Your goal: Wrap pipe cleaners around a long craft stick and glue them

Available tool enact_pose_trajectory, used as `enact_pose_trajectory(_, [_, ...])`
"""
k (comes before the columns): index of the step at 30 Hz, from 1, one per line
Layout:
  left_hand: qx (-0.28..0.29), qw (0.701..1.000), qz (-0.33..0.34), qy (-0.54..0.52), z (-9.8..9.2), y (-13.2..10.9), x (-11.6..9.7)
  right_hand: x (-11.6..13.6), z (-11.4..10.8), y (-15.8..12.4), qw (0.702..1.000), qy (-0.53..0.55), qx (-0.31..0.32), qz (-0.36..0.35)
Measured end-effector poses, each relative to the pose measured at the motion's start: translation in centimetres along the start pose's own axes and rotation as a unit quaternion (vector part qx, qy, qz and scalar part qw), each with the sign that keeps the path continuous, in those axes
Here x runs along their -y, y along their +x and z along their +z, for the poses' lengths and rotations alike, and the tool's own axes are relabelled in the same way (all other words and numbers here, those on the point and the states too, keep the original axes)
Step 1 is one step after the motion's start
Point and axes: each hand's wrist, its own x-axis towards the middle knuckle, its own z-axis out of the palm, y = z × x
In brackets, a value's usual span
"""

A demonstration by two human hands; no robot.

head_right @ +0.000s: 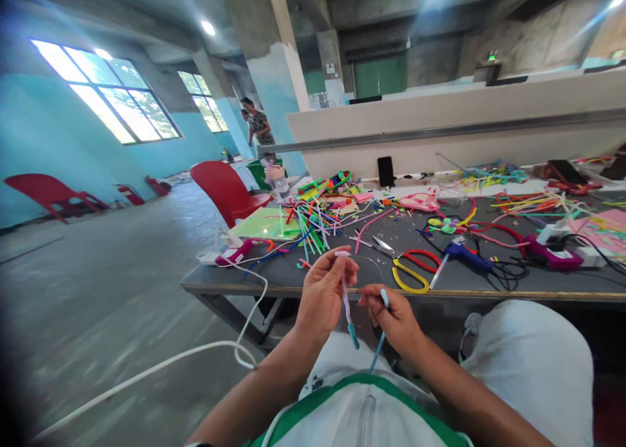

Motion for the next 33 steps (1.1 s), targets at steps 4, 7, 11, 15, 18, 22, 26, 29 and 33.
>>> enact_pose_trajectory(4, [-0.002, 1.000, 0.019, 0.008, 0.0, 0.6, -1.0, 1.5, -1.3, -0.2, 0.999, -0.021, 0.021, -0.011])
enact_pose_trajectory(7, [0.014, 0.998, 0.032, 0.049, -0.2, 1.3, -2.1, 4.1, -2.6, -0.4, 1.000, -0.012, 0.007, -0.004])
enact_pose_trajectory(11, [0.063, 0.985, 0.042, 0.152, 0.0, 1.5, -3.2, 9.8, -3.7, -0.3, 0.982, -0.175, -0.009, -0.068])
enact_pose_trajectory(15, [0.099, 0.965, 0.021, 0.240, 0.5, 0.9, -3.8, 14.3, -4.2, 0.9, 0.873, -0.438, 0.037, -0.209])
enact_pose_trajectory(18, [0.136, 0.955, -0.005, 0.262, 0.6, 0.4, -4.0, 15.1, -4.3, 2.2, 0.793, -0.554, 0.024, -0.251])
enact_pose_trajectory(22, [0.184, 0.947, -0.019, 0.261, 0.3, 0.1, -3.8, 15.2, -4.4, 3.3, 0.732, -0.633, 0.030, -0.251])
enact_pose_trajectory(26, [0.216, 0.941, -0.038, 0.258, -0.1, -0.1, -3.4, 15.5, -4.2, 3.7, 0.705, -0.666, 0.043, -0.242])
enact_pose_trajectory(29, [0.221, 0.936, -0.041, 0.270, -0.1, -0.3, -3.1, 15.6, -4.1, 3.8, 0.694, -0.679, 0.048, -0.235])
enact_pose_trajectory(33, [0.225, 0.935, -0.054, 0.269, -0.1, -0.5, -2.9, 15.2, -4.2, 3.7, 0.692, -0.682, 0.042, -0.233])
